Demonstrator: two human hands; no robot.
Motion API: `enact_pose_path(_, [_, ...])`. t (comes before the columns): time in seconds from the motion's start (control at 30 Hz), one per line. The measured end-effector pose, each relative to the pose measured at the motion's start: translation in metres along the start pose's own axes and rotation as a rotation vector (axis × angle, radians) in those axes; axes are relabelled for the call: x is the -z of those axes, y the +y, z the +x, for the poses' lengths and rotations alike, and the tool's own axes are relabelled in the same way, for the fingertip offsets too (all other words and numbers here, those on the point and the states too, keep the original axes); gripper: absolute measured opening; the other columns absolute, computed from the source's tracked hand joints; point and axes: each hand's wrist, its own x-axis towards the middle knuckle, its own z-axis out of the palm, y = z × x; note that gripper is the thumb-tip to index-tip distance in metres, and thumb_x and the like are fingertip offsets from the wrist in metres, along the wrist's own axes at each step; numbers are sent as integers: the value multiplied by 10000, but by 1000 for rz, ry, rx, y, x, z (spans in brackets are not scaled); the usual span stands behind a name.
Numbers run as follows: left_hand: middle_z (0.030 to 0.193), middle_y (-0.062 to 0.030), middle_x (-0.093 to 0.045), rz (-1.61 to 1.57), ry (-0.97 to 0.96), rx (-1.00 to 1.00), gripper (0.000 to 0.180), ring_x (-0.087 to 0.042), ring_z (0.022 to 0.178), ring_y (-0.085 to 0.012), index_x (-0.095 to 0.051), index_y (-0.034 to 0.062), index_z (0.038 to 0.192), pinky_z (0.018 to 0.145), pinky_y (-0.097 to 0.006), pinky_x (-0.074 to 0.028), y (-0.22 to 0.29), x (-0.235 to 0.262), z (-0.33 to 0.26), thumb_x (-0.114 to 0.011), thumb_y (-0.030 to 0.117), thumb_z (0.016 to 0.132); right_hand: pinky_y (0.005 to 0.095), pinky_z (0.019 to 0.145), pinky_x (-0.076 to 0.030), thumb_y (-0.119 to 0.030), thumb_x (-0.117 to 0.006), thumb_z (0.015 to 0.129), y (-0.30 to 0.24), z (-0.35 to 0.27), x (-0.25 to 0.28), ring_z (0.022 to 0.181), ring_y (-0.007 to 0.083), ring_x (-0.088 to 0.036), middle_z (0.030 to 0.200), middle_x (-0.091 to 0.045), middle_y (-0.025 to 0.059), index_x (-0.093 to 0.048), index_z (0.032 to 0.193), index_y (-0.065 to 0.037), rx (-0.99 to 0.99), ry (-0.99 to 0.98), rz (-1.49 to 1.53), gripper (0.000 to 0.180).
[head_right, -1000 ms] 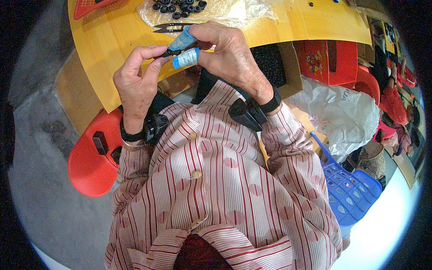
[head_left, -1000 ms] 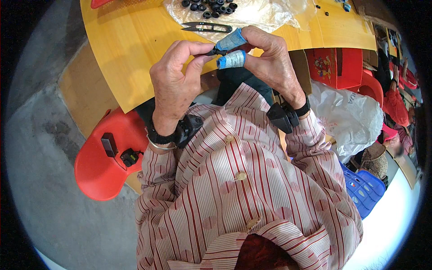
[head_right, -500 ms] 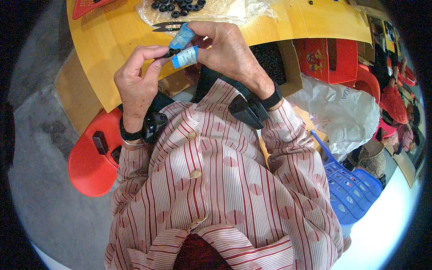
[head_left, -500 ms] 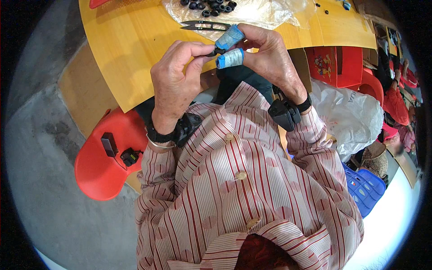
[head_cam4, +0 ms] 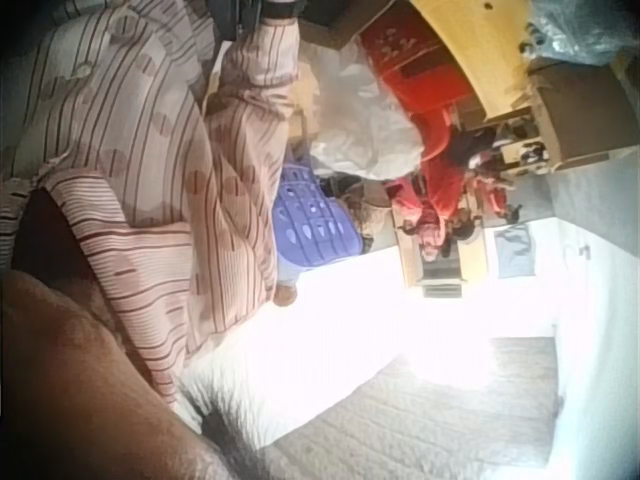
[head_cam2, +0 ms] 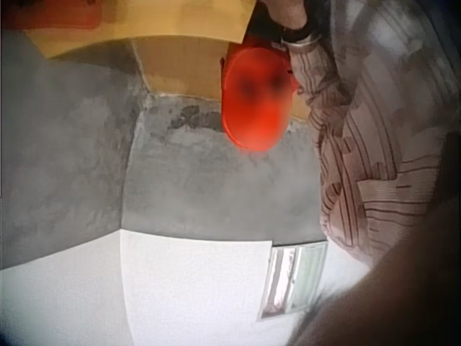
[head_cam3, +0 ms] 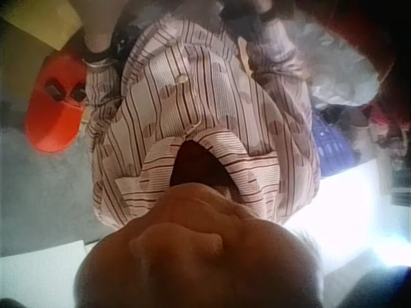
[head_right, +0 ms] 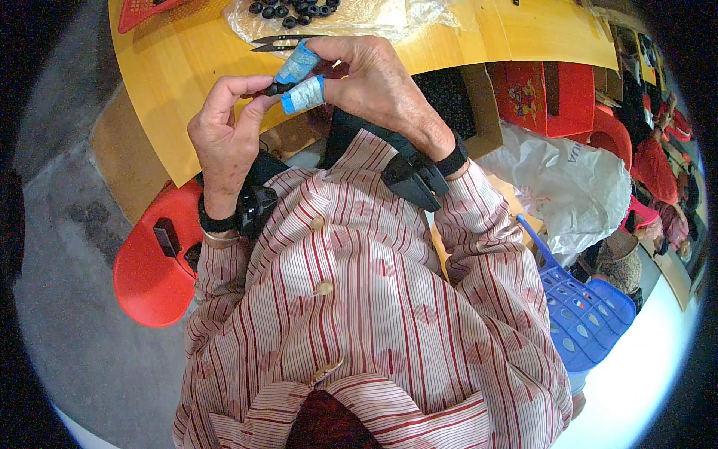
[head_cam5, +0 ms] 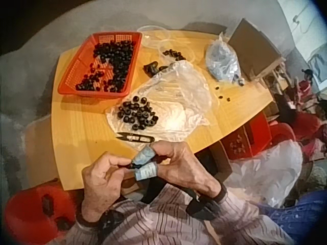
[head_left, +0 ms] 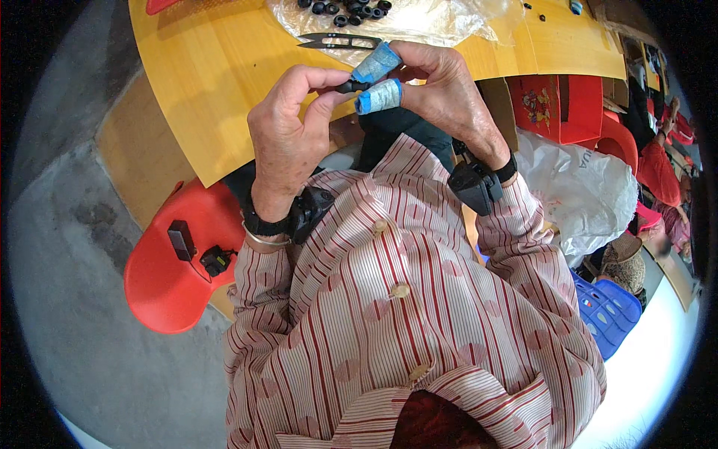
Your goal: The person picks up small black plastic parts from a basket and assembles them by fitting pieces together by hand.
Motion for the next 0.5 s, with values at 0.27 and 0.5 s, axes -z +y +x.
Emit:
enact_pose_path(0.27, [851, -104, -660, 6, 32, -33, 127, -655, 792, -208, -599, 16, 898, 695, -287, -508, -3, -3, -3, -641, -17, 783, 230, 671, -511, 54, -644, 752, -2, 2, 2, 743, 54, -571, 769, -631, -2, -664, 946, -31, -46, -72, 55, 213])
enact_pose_path(0.5, [832, -117, -637, 66, 54, -163, 139, -637, 764, -252, -601, 21, 881, 673, -299, -502, -7, -5, -4, -633, -42, 762, 225, 659, -504, 26, -664, 759, 3, 2, 2, 726, 48, -558, 762, -623, -19, -667, 940, -37, -67, -87, 140, 191])
